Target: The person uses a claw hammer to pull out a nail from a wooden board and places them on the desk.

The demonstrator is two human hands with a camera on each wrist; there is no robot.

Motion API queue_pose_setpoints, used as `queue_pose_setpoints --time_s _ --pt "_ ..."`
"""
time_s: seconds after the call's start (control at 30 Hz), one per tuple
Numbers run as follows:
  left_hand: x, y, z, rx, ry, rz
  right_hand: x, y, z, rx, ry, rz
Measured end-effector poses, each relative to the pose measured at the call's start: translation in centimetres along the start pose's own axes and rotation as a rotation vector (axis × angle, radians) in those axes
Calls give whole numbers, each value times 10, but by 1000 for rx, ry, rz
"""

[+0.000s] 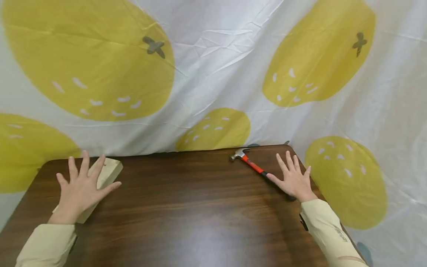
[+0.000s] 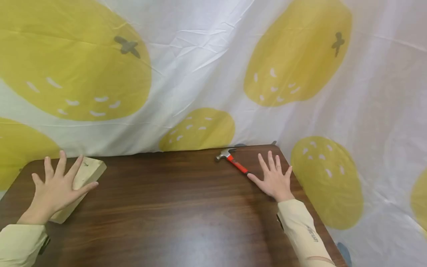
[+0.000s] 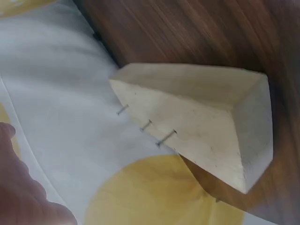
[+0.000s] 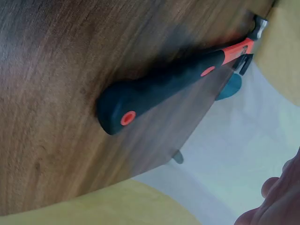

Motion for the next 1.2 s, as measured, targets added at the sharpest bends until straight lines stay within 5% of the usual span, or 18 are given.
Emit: queue_pose_setpoints --time_s 0.37,0.73,0.93,1.2 --pt "10 -42 4 -94 -40 118 14 12 6 38 -60 -35" --pt "36 -96 27 -230 -96 244 33 23 15 49 -100 -86" --pt "54 -118 33 -202 -128 320 47 31 20 79 -122 -139" --pt "67 -123 36 -195 -282 366 75 39 20 98 -116 -166"
Point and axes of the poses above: each hand's wrist, its own z-axis away from the middle knuckle, its own x-axis out of the palm, y = z × x, the point moved 4 cm from there along -z, towards the middle knuckle, and after that the axes turned 4 degrees about -x, right-handed, at the moved point
